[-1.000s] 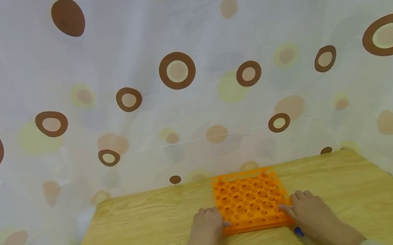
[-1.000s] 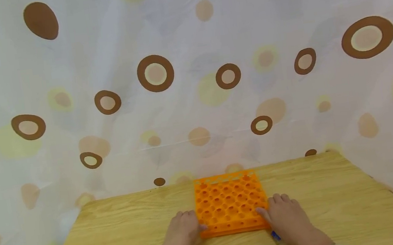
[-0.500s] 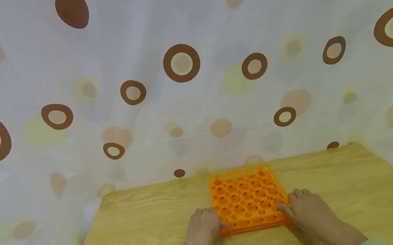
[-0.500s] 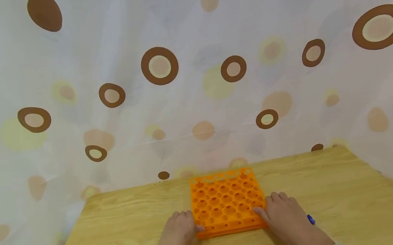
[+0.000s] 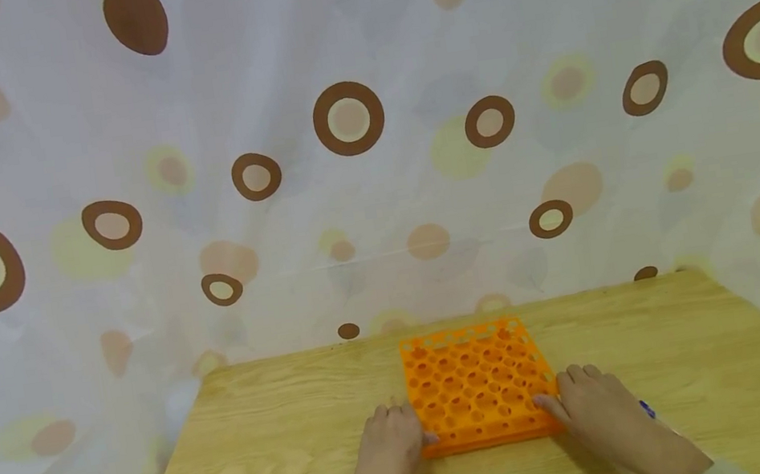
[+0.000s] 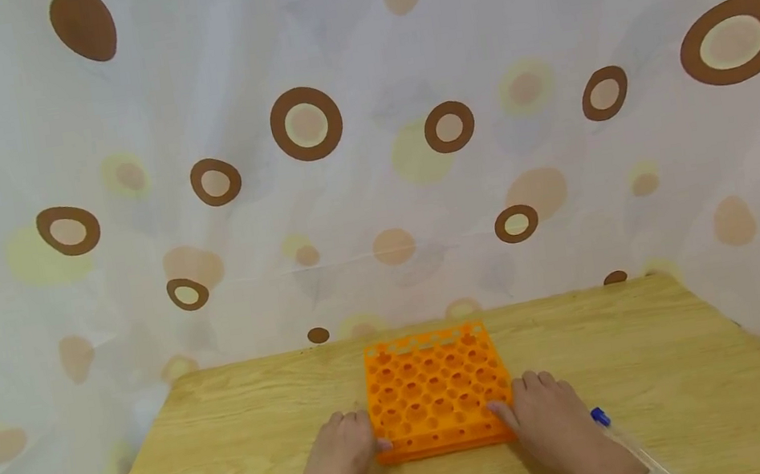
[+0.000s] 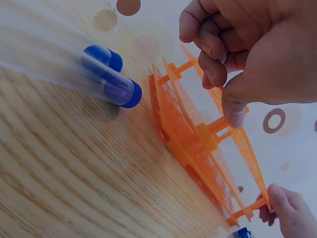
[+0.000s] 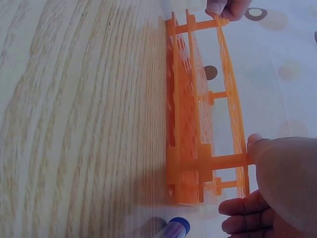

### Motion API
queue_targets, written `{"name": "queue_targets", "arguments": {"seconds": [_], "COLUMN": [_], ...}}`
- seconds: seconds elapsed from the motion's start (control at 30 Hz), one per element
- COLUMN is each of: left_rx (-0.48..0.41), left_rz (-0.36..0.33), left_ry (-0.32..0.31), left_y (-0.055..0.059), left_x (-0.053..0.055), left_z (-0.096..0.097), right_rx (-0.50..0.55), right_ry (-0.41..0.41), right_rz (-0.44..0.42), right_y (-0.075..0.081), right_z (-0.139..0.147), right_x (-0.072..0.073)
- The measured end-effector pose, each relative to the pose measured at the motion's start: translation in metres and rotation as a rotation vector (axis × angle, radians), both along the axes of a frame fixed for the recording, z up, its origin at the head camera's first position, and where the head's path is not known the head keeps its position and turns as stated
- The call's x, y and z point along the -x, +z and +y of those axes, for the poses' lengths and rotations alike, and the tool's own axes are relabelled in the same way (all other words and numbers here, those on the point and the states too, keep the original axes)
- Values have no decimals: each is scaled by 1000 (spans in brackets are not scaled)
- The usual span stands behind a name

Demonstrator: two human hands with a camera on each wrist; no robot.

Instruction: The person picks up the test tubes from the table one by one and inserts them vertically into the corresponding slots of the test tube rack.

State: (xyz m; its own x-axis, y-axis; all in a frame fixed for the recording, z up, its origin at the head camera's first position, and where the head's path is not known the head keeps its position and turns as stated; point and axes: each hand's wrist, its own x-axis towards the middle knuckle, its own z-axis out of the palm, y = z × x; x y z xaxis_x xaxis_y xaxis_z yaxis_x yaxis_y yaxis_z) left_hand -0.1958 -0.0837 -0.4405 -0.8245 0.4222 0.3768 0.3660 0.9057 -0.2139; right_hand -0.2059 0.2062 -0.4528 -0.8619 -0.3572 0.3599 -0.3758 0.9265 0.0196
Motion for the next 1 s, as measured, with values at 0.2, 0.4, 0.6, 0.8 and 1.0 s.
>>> {"name": "queue_targets", "arguments": {"seconds": [0.2, 0.4, 0.6, 0.8, 1.0], "left_rx": [-20, 7, 12, -22, -33], "left_rz": [-51, -5, 10, -13, -28], "left_ry": [24, 46, 47, 59, 52], "left_y": [1, 0, -3, -2, -4], "left_x": [-4, -10, -15, -19, -25], "left_z": [-1, 1, 1, 1, -1], "right_rx": [-40, -40, -15, 1, 1], "right_ry": [7, 11, -2, -16, -30], "right_rz": [68, 75, 33, 6, -100], "right_y": [-1, -1, -3, -2, -1], "right_z": [-2, -2, -2, -3, -2], "right_x": [-2, -7, -13, -19, -25]}}
